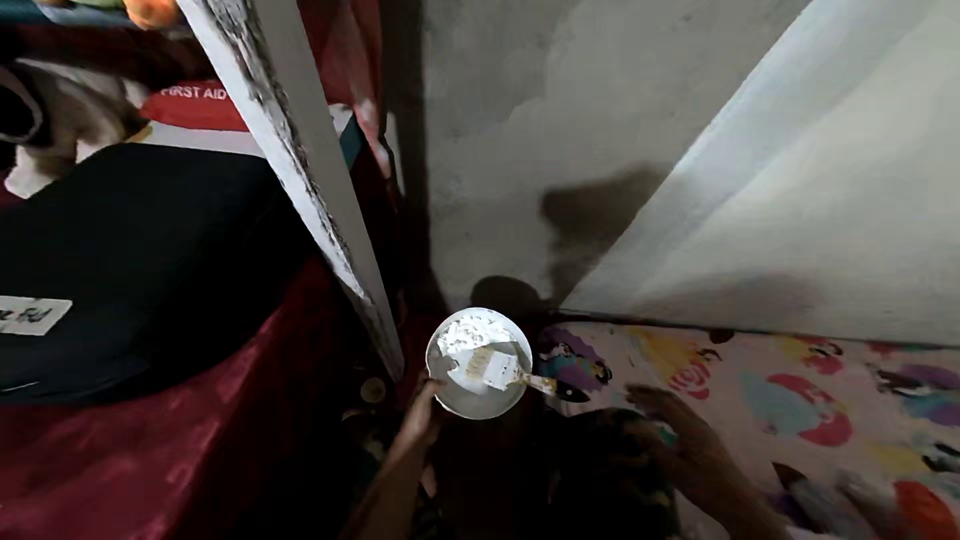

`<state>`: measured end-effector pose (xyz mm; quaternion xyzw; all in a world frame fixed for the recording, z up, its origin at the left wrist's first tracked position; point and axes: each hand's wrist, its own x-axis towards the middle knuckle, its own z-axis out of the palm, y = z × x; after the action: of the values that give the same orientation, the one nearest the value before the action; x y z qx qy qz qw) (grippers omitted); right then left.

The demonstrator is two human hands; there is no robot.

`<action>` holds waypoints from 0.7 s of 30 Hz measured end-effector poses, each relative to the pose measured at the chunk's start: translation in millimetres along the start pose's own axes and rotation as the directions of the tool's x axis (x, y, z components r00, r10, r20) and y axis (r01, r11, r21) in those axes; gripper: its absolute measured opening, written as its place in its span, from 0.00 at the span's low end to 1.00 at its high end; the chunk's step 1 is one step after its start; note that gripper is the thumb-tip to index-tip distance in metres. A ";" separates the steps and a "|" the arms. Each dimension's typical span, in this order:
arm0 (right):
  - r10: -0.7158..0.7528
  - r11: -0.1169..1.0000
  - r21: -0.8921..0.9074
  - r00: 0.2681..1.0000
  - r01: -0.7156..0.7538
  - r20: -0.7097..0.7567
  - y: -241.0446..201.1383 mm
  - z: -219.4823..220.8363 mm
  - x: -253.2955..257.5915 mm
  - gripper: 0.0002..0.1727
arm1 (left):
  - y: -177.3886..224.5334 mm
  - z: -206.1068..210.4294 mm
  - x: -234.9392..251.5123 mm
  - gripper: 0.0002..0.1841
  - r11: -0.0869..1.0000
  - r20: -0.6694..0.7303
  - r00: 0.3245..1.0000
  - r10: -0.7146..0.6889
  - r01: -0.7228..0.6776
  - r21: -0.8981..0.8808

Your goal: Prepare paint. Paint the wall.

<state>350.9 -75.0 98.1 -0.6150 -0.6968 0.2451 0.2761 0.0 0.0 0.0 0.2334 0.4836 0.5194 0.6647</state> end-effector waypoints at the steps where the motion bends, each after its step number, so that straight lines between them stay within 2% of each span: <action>1: -0.023 1.000 -0.010 0.996 0.024 0.082 -10.3 9.9 29.7 0.30 | -1.3 0.3 3.0 0.27 1.000 0.002 1.000 0.006 -0.006 -0.002; 4: 0.003 0.999 -0.051 0.931 0.017 0.365 -23.5 45.5 104.3 0.39 | -4.2 -3.4 18.8 0.28 1.000 -0.029 0.999 0.026 -0.026 -0.003; 6: -0.056 0.996 -0.037 0.894 0.081 0.445 -24.4 64.0 140.1 0.35 | -1.1 -6.4 31.1 0.27 0.999 -0.074 0.997 0.011 -0.014 -0.039; 8: -0.156 0.988 0.069 0.895 0.140 0.417 -23.9 74.7 165.2 0.26 | 3.7 -8.6 41.4 0.26 0.994 -0.110 0.994 -0.010 -0.001 -0.106; 10: -0.271 0.952 0.235 0.901 0.198 0.339 -20.8 86.2 181.8 0.21 | 7.9 -9.3 49.5 0.27 0.990 -0.124 0.992 -0.020 0.002 -0.138; 14: -0.472 0.811 0.528 0.813 0.250 0.340 -12.3 104.0 199.3 0.26 | 13.3 -4.0 63.6 0.28 0.995 -0.115 0.993 0.025 -0.035 -0.090; 17: -0.549 0.753 0.563 0.796 0.340 0.255 -4.1 124.6 206.4 0.24 | 9.5 -3.9 74.0 0.30 0.995 -0.118 0.992 0.050 -0.060 -0.085; 21: -0.529 0.765 0.449 0.848 0.461 0.031 -10.8 133.2 205.0 0.15 | 6.4 1.0 82.0 0.31 0.997 -0.138 0.988 0.063 -0.068 -0.031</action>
<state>233.1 126.8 25.7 -0.3123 -0.7831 0.3565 0.4027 -2.7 77.6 -27.2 0.2009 0.5109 0.5643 0.6166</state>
